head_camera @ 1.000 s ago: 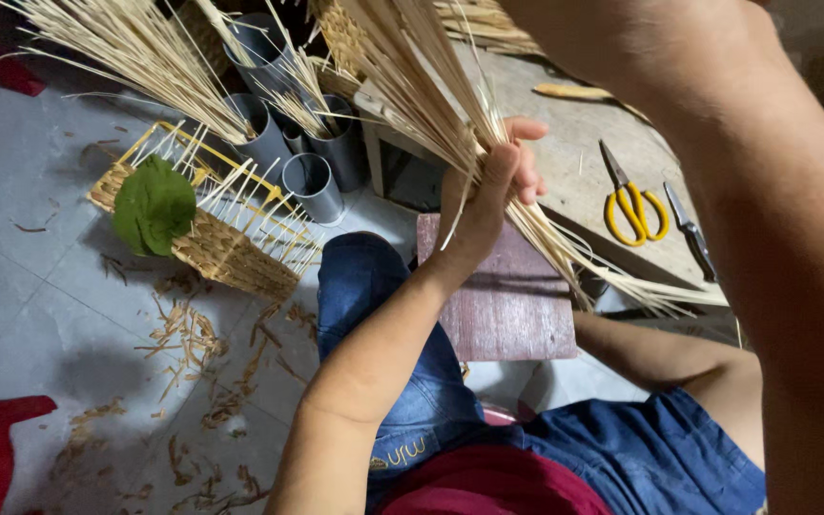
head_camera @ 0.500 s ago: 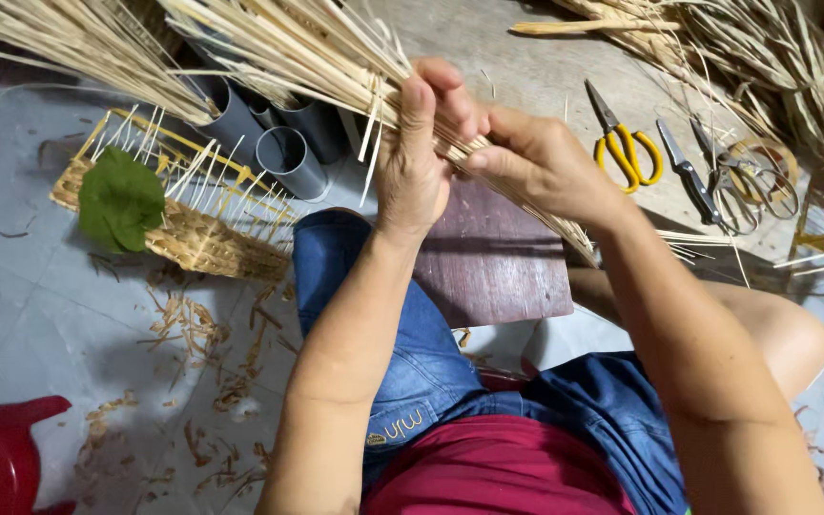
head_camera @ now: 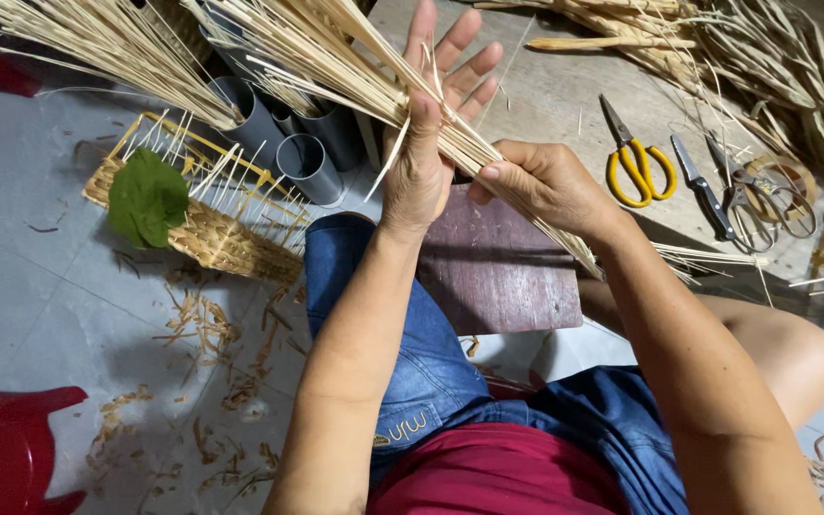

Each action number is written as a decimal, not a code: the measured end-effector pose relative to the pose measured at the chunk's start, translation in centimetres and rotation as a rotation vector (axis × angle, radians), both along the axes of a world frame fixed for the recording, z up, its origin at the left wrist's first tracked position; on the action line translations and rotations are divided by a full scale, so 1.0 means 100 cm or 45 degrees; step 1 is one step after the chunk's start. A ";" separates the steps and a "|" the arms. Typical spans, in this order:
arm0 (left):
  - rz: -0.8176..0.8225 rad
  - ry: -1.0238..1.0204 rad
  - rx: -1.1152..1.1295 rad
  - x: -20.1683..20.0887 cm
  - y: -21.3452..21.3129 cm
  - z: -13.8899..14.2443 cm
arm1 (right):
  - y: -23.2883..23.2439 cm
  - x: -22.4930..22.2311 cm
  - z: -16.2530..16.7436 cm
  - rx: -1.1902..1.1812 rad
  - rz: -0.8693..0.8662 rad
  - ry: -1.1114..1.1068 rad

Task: The person sits on a low stool and sorts thin bamboo sticks, aligning them into a bundle. They use scissors to trim the ends of the sticks, then gather the trimmed sticks and secure the bundle with a band, setting finished bundles on the workbench.

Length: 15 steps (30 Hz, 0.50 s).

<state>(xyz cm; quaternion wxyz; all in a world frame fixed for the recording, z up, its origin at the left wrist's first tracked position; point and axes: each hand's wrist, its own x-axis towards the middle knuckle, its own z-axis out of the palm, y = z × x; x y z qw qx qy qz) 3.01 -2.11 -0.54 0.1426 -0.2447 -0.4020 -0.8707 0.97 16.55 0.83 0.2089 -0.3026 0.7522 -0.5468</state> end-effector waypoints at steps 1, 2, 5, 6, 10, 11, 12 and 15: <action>-0.005 0.007 0.009 0.000 0.000 0.002 | 0.000 -0.001 0.000 -0.006 0.011 -0.019; -0.012 0.011 0.023 0.001 0.000 0.003 | 0.001 -0.002 0.000 -0.004 0.022 -0.016; -0.017 0.028 0.035 0.002 -0.001 0.009 | 0.002 -0.002 0.003 -0.005 0.052 -0.005; -0.019 0.031 0.034 0.004 -0.001 0.011 | 0.002 -0.002 0.003 -0.011 0.061 -0.003; -0.047 0.028 0.062 0.009 -0.003 0.011 | 0.001 0.002 0.007 0.158 -0.042 -0.138; -0.059 0.026 0.094 0.009 -0.002 0.009 | 0.001 0.004 0.007 0.163 -0.020 -0.090; -0.079 0.020 0.127 0.007 -0.001 0.005 | 0.000 0.005 0.007 0.170 -0.005 -0.046; 0.060 -0.052 0.253 0.003 -0.003 -0.016 | -0.003 0.008 -0.001 0.134 0.017 0.194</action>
